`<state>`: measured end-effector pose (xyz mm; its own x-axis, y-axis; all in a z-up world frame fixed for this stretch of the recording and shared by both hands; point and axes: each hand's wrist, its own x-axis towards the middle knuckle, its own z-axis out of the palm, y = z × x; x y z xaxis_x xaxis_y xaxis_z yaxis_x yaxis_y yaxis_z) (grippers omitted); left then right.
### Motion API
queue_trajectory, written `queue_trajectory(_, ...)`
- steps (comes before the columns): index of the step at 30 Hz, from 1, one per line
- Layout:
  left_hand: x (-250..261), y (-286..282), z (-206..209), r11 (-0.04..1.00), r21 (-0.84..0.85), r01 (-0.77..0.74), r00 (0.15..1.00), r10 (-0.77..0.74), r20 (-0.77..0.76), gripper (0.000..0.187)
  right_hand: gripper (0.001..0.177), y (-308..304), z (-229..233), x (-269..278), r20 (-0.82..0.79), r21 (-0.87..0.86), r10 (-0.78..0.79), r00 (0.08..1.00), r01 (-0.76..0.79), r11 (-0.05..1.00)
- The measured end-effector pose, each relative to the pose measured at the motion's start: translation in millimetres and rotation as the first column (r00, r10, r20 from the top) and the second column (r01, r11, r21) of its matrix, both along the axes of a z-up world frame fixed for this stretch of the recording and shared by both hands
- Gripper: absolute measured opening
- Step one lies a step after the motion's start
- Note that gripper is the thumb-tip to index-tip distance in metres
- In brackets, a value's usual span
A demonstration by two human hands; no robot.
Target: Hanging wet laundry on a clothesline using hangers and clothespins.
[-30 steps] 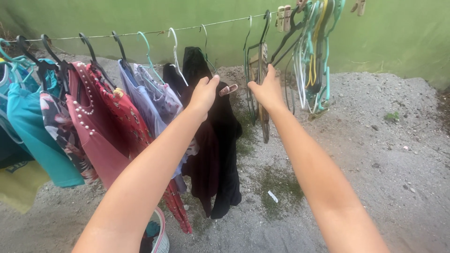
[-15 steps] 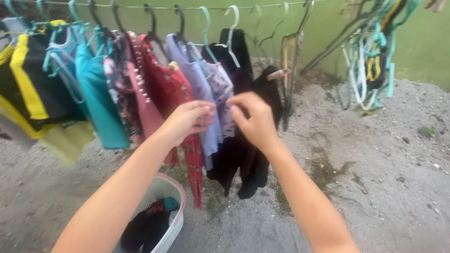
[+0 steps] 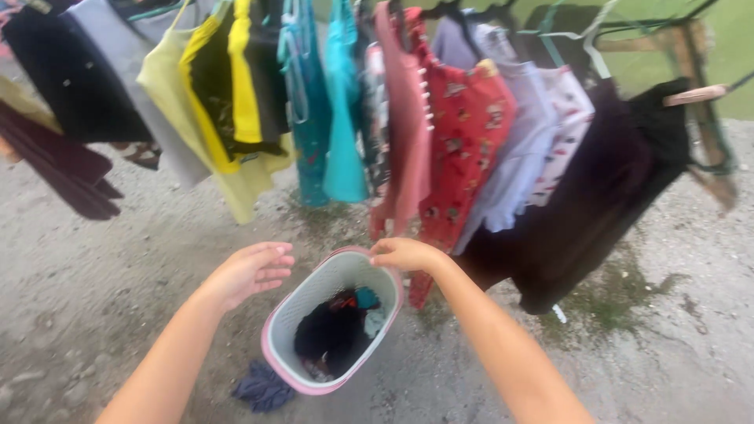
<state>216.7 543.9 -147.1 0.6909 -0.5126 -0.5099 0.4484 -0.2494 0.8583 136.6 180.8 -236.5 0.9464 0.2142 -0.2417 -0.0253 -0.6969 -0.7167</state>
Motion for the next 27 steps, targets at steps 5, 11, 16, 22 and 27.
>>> queue_trajectory(5, 13.9, 79.8, -52.3, 0.993, -0.004, -0.121, 0.988, 0.120, -0.098, 0.046, 0.053, 62.2, -35.8, 15.7, -0.284, 0.110, -0.057, 0.957, 0.092, 0.990)
queue_trajectory(11, -3.4, 115.1, -112.3, 0.971, 0.065, -0.232, 0.944, 0.240, -0.225, 0.042, 0.053, 70.5, -115.1, 24.5, -0.495, 0.053, -0.128, 0.859, 0.177, 0.983)
queue_trajectory(16, -22.7, 124.3, -199.1, 0.949, 0.144, -0.279, 0.892, 0.312, -0.326, 0.039, 0.044, 47.8, -241.4, 17.8, -0.622, 0.000, -0.275, 0.733, 0.352, 0.936)
queue_trajectory(22, -30.5, 113.6, -313.6, 0.925, 0.302, -0.232, 0.866, 0.338, -0.369, 0.039, 0.041, 31.1, -411.6, -3.4, -0.402, -0.183, -0.102, 0.910, 0.030, 0.983)
queue_trajectory(27, -29.0, 107.2, -446.5, 0.929, 0.338, -0.148, 0.829, 0.303, -0.469, 0.041, 0.035, 44.1, -519.7, -7.3, -0.469, -0.304, -0.123, 0.875, -0.029, 0.952)
